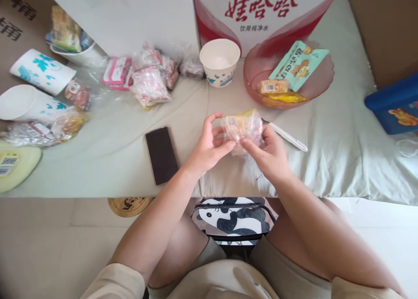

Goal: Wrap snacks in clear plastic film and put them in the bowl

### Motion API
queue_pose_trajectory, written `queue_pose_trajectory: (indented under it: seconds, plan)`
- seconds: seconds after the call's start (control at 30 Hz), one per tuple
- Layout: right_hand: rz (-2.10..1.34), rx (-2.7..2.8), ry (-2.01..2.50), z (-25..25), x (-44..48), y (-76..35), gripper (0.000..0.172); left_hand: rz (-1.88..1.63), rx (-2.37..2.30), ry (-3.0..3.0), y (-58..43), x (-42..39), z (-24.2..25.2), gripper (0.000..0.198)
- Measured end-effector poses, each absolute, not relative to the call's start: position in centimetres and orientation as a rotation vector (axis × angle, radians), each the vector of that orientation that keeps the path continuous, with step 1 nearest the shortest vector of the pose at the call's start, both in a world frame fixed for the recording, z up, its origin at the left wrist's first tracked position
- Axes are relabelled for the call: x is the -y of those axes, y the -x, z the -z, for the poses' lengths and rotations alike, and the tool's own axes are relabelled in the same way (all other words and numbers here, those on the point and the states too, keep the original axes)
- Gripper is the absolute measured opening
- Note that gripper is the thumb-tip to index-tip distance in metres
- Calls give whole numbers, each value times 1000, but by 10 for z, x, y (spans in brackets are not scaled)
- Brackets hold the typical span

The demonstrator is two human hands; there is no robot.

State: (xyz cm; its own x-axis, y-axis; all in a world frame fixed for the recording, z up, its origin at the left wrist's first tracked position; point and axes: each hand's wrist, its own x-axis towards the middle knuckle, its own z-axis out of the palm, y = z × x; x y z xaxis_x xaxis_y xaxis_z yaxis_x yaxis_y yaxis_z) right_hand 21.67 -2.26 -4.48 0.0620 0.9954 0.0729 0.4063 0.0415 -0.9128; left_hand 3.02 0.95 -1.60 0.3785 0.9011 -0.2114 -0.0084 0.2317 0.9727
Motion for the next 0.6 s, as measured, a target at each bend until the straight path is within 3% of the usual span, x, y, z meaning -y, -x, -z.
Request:
queue_pose_trajectory:
  seconds: [0.23, 0.37, 0.5, 0.6]
  plan:
    - [-946, 1465, 1538, 34, 29, -226, 30, -697, -905, -1347, -40, -21, 33, 79]
    - [-619, 1636, 1584, 31, 26, -252, 12, -970, -1053, -1470, -31, -36, 50, 81]
    - [-198, 1771, 1837, 39, 15, -282, 27, -1180, -1248, -1556, -7, -53, 66, 87]
    - [-163, 1833, 1933, 47, 7, -290, 29, -1216, -1288, -1636, 8, -57, 74, 85]
